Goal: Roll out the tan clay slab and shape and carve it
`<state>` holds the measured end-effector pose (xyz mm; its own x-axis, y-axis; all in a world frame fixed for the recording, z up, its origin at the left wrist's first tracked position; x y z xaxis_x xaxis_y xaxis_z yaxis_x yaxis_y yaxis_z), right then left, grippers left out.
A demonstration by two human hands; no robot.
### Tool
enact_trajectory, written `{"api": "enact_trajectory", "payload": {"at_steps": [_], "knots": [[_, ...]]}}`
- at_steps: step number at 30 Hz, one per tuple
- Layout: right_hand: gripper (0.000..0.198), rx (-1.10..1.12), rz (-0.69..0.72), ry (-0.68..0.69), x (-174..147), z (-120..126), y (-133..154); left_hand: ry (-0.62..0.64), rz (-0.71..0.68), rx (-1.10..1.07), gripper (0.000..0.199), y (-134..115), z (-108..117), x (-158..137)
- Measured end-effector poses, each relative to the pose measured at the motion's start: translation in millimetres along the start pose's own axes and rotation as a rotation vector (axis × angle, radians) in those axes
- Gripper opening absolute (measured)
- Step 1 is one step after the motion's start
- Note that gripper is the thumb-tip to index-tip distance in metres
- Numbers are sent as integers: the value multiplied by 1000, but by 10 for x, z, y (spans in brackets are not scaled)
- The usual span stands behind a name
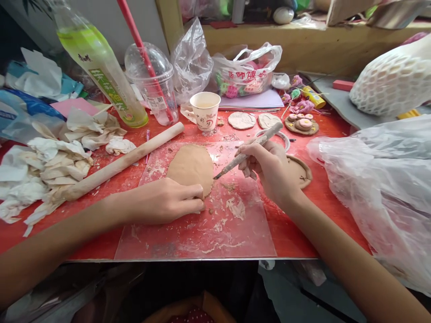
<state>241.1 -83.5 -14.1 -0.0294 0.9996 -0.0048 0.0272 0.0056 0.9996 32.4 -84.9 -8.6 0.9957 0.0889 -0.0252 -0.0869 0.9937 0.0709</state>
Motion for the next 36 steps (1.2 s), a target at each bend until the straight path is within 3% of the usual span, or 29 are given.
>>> {"api": "enact_trajectory", "payload": {"at_steps": [12, 21, 28, 36], "knots": [[16, 57, 13, -2, 0, 8, 5, -76, -8, 74, 20, -47, -117, 15], [15, 73, 1, -28, 5, 21, 2, -112, 69, -8, 16, 37, -34, -33], [15, 65, -6, -29, 14, 30, 11, -81, -49, 207, 17, -11, -24, -35], [19, 17, 22, -8, 28, 14, -1, 12, -31, 370, 13, -185, 52, -37]]}}
Point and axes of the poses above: each hand's wrist, its own x-axis towards the middle knuckle, its own z-axis out of the back of the hand, y = z × x, the point moved 2 cm from there along x, towards the middle knuckle, and after that the axes turned 8 degrees about y, right-handed, at the moved point
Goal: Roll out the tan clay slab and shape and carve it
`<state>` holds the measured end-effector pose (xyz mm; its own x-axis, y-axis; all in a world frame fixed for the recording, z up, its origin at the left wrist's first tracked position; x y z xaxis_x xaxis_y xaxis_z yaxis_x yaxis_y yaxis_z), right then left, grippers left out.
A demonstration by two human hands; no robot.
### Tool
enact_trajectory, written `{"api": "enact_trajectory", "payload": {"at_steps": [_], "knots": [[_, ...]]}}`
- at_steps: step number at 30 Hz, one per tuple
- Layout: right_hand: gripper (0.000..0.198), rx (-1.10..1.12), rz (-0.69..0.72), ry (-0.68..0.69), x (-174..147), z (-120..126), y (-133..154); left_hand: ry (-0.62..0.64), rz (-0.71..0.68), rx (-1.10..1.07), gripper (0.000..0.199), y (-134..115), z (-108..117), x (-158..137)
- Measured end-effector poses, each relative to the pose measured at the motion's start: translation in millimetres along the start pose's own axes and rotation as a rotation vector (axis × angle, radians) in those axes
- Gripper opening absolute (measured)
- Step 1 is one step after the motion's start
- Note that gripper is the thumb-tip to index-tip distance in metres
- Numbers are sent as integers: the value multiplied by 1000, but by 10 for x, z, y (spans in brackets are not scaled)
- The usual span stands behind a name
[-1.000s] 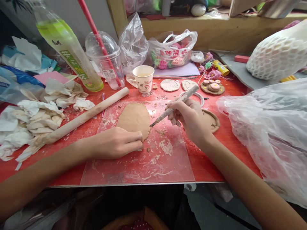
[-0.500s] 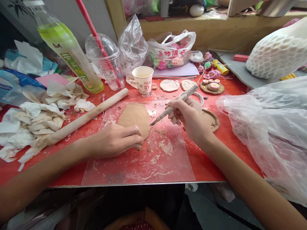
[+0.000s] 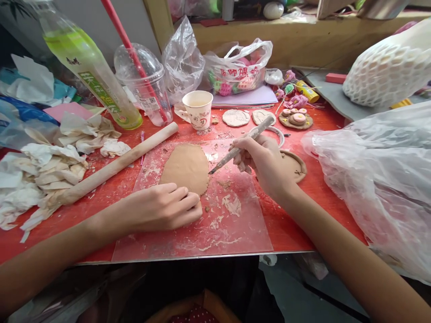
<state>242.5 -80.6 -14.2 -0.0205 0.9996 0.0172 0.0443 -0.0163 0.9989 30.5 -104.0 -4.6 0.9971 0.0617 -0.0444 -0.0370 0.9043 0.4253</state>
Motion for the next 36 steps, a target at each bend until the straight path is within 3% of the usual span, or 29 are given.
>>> {"api": "enact_trajectory", "payload": {"at_steps": [12, 16, 20, 27, 33, 36], "knots": [[18, -21, -25, -13, 12, 1, -36, -136, -112, -99, 17, -44, 17, 32], [18, 14, -30, -29, 18, 13, -29, -199, 63, -210, 18, 51, -64, 45], [18, 25, -22, -32, 23, 16, -20, -122, 167, -265, 21, 41, -119, 77], [16, 40, -25, -25, 10, 19, -4, -51, 104, -418, 23, 39, -25, 35], [15, 57, -11, -23, 11, 27, 2, 16, 136, -795, 17, 206, 52, -24], [14, 45, -7, -10, 18, 25, 3, 106, 81, -764, 17, 180, 9, 2]]}}
Point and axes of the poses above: each hand's wrist, its own x-axis towards the middle knuckle, its own z-axis out of the back of the hand, y = z × x, the point moved 2 cm from there along x, towards the middle knuckle, and after that the axes turned 8 degrees about y, right-handed, at the moved point
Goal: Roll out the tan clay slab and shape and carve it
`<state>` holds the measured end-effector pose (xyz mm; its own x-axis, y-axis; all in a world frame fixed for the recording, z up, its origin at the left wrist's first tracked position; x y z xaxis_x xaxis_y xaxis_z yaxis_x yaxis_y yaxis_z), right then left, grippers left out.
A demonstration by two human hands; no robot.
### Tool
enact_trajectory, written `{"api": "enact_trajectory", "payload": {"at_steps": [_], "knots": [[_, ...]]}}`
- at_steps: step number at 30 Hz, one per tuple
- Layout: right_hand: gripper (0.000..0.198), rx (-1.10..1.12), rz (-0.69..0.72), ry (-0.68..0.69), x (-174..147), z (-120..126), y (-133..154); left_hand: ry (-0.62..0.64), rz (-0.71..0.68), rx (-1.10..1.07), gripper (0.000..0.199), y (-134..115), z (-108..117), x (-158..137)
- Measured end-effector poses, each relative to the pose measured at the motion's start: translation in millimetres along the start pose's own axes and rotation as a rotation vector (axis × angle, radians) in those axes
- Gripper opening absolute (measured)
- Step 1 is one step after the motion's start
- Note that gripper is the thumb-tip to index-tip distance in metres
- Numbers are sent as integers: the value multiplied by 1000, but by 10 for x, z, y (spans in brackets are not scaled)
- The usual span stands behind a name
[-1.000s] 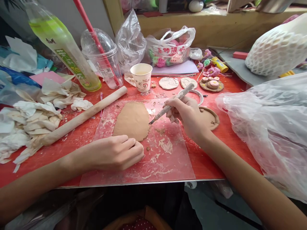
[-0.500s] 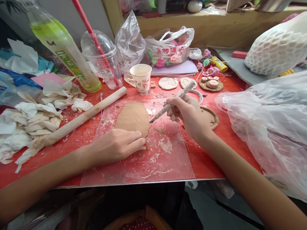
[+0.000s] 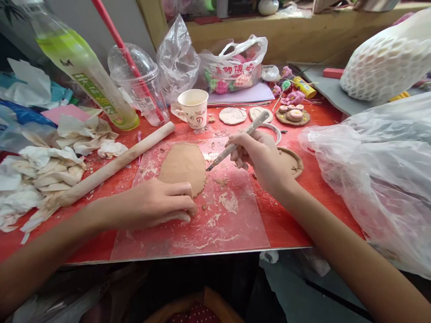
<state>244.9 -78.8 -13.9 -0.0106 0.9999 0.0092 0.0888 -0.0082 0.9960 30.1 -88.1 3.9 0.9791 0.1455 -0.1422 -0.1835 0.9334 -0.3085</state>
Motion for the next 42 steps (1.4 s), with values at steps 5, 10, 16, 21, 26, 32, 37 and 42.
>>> {"api": "enact_trajectory", "payload": {"at_steps": [5, 10, 16, 21, 26, 32, 37, 42], "knots": [[13, 0, -5, -4, -1, -5, 3, 75, -8, 8, 15, 40, -95, 46], [13, -36, -5, -2, 7, 2, -21, 51, 17, 155, 18, -6, -119, 68], [15, -56, 1, 3, 24, 11, -43, -48, 22, 117, 20, 10, -84, 43], [15, -28, 45, 4, 9, 21, -28, -481, 209, -187, 6, 266, 103, -37], [10, -354, 338, 56, -64, -107, 19, -613, 252, -161, 16, 499, 164, -102], [26, -1140, 601, 314, 58, -521, -66, -733, 357, -86, 16, 788, 117, -193], [33, -1631, 708, 412, 191, -823, -88, -762, 397, -158, 18, 917, 70, -233], [31, -1628, 681, 448, 176, -880, -141, -787, 478, -188, 15, 891, 63, -233]]}}
Point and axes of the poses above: each hand's wrist, its own x-axis towards the middle knuckle, its own z-axis out of the back of the hand, y = z × x, the point moved 2 cm from there along x, towards the middle knuckle, and after that the axes turned 8 degrees about y, right-handed, at the moved point
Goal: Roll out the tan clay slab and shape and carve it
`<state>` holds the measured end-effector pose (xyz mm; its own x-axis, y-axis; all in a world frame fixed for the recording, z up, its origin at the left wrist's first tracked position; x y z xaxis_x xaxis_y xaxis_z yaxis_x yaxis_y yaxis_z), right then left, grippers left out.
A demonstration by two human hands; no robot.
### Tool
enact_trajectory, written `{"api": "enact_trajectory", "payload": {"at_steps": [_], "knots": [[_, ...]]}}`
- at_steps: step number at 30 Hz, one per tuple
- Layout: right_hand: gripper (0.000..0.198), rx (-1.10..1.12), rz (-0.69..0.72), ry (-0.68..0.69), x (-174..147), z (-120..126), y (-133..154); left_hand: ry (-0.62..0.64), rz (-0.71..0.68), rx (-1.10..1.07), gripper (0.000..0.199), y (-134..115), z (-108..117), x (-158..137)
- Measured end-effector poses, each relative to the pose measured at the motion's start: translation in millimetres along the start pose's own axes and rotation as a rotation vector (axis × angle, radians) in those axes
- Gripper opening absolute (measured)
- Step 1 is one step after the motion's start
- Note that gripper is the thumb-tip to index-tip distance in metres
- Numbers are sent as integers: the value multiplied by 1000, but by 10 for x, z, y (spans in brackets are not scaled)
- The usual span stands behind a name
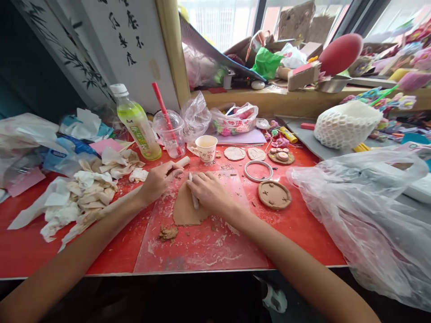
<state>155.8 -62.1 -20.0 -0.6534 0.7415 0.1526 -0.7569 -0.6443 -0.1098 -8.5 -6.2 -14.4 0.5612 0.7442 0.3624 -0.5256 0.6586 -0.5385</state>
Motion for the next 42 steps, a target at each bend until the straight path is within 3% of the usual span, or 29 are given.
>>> {"api": "enact_trajectory", "payload": {"at_steps": [3, 7, 12, 16, 21, 29, 33, 35, 37, 40, 42], "knots": [[32, 159, -76, -75, -53, -24, -73, 6, -45, -37, 9, -39, -14, -10], [28, 290, -233, -174, -105, 41, -153, 25, -54, -74, 20, -17, -39, -21], [42, 253, -297, 74, -144, 96, -3, -77, 0, 69, 19, 7, -52, -34], [35, 360, -327, 191, -165, 85, 44, -52, -24, 81, 19, -33, -74, -60], [34, 711, -396, 171, -153, 109, -96, -64, -62, 98, 17, -58, -75, -93], [31, 1315, -250, 216, -154, 229, 159, -223, -78, 142, 21, -107, -66, -93], [32, 1454, -360, 19, -152, 189, 32, -164, -38, 95, 24, -83, -73, -76], [34, 1372, -444, -105, -157, 140, -100, -131, -18, 72, 25, -57, -79, -71], [35, 1106, -442, -154, -156, 94, -199, -143, -8, 65, 27, -37, -77, -68], [36, 558, -240, -117, -146, 40, -216, -173, 10, 72, 30, -18, -73, -63], [48, 344, -117, -32, -147, -14, -179, -174, 27, 62, 32, -12, -76, -58]]}}
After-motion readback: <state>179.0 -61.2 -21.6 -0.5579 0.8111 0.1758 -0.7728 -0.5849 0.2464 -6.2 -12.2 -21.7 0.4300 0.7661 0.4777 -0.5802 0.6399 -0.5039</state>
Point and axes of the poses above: each hand's wrist, its own x-axis towards the middle knuckle, its own z-axis out of the back of the hand, y = z × x, the point moved 2 cm from there along x, towards the middle knuckle, and after that the axes turned 8 degrees about y, right-handed, at the moved point
